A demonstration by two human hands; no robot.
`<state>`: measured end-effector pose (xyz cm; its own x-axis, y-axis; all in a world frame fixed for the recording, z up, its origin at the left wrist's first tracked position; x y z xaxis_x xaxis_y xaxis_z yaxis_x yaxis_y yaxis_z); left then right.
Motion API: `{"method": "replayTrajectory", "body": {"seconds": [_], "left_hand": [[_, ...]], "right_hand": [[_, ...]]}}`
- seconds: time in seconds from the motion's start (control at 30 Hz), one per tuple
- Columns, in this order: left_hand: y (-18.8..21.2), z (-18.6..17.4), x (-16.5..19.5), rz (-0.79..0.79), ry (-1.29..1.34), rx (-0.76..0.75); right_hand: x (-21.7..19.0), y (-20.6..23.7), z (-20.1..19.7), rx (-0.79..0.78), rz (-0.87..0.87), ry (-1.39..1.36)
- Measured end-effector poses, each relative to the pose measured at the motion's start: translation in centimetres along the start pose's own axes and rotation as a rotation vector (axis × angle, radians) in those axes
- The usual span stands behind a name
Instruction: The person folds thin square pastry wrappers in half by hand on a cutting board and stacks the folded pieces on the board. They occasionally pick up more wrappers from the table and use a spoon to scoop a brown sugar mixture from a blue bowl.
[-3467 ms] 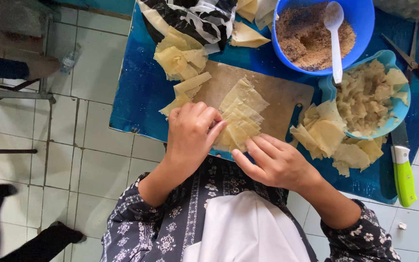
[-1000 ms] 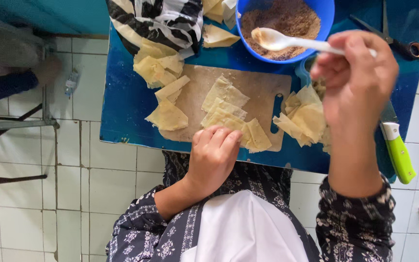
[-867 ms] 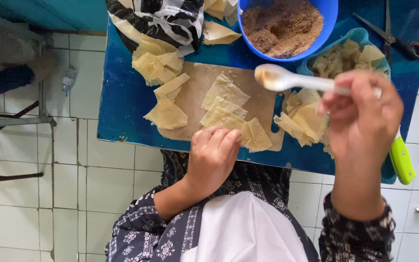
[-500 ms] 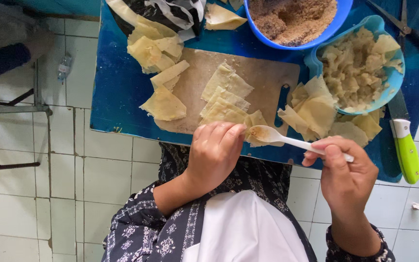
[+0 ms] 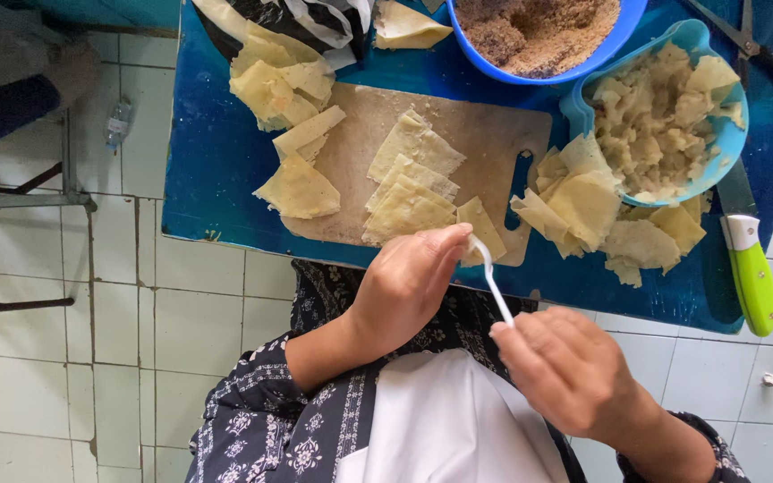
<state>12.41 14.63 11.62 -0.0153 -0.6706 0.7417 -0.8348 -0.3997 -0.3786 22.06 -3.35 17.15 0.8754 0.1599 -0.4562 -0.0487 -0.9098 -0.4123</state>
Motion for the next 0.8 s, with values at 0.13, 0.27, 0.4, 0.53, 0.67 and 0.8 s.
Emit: {"method": "replayTrajectory", "body": {"seconds": [0.13,0.27,0.4,0.53,0.67,0.8], "left_hand": [[0.0,-0.1,-0.1,0.038,-0.043,-0.002],[-0.2,0.0,-0.2,0.076,-0.212,-0.015],[-0.5,-0.2,-0.4,0.08,-0.277,-0.033],[-0.6,-0.7,-0.4,0.103,-0.318,-0.064],[-0.6,-0.9,-0.2,0.131,-0.363,-0.085],[-0.6,-1.1,0.1,0.162,-0.384,-0.081]], "right_hand": [[0.2,1.0,0.7,-0.011,-0.086,0.035],[2.0,2.9,0.7,0.244,0.22,-0.247],[4.8,4.1,0.7,0.746,0.55,-0.718],[9.5,1.9,-0.7,0.938,0.52,-0.775],[16.1,-3.5,-1.7,0.735,0.339,-0.372],[19.0,-8.5,-2.0,0.443,0.327,0.207]]}}
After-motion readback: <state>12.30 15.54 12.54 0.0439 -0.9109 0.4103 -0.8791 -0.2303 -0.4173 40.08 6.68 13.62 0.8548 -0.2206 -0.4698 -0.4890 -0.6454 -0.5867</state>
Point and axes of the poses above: each hand's wrist, its own y-axis away from the middle knuckle, its own z-axis out of the palm, x = y × z, the point moved 3 cm from there along -y, towards the middle knuckle, and after that the axes turned 6 degrees about -y, right-handed, at the moved point
